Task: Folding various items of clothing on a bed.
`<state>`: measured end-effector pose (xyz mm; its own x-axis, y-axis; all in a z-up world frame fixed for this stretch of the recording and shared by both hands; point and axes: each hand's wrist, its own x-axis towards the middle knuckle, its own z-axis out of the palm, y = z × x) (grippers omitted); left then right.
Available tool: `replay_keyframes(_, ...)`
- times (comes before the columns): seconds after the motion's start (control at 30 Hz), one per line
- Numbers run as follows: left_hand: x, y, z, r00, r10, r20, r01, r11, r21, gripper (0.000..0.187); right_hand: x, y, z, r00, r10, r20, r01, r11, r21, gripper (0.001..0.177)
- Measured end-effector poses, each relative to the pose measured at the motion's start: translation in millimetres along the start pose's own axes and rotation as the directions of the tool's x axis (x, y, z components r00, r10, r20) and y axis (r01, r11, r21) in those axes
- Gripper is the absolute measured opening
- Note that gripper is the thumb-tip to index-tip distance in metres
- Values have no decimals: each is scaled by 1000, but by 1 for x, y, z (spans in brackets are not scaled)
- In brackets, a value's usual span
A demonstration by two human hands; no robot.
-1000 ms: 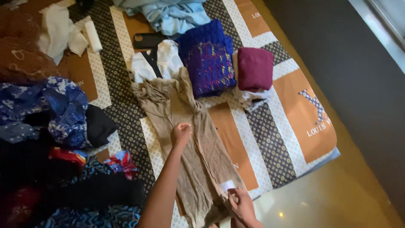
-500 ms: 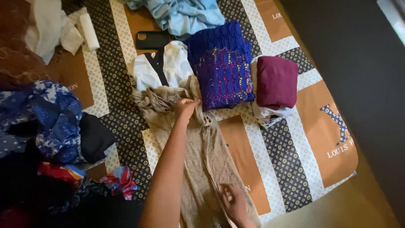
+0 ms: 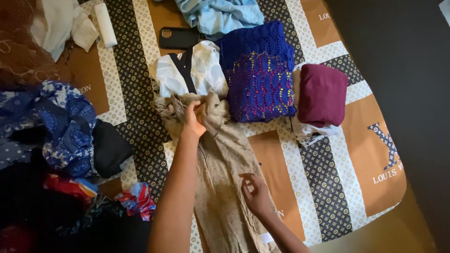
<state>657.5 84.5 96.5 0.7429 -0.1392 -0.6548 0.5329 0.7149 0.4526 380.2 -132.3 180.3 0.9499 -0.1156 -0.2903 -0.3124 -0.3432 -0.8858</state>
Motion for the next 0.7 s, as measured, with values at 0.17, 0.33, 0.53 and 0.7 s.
replay_keyframes(0.17, -6, 8, 20, 963, -213, -167, 259, 905, 336, 43, 8, 1, 7, 991, -116, 66, 128, 962, -239, 37)
replay_keyframes(0.33, 25, 3, -9, 982, 132, 138, -165, 951, 261, 37, 11, 23, 24, 974, -177, 142, 223, 866, -447, 56)
replay_keyframes(0.53, 35, 27, -29, 884, 467, 5, -364, 682, 634, 44, 7, 38, 27, 967, -123, 224, 225, 823, -521, 54)
replay_keyframes(0.7, 0, 31, -3, 692, 642, 329, -510, 114, 852, 39, 7, 35, 32, 974, -191, 119, 224, 861, -457, 47)
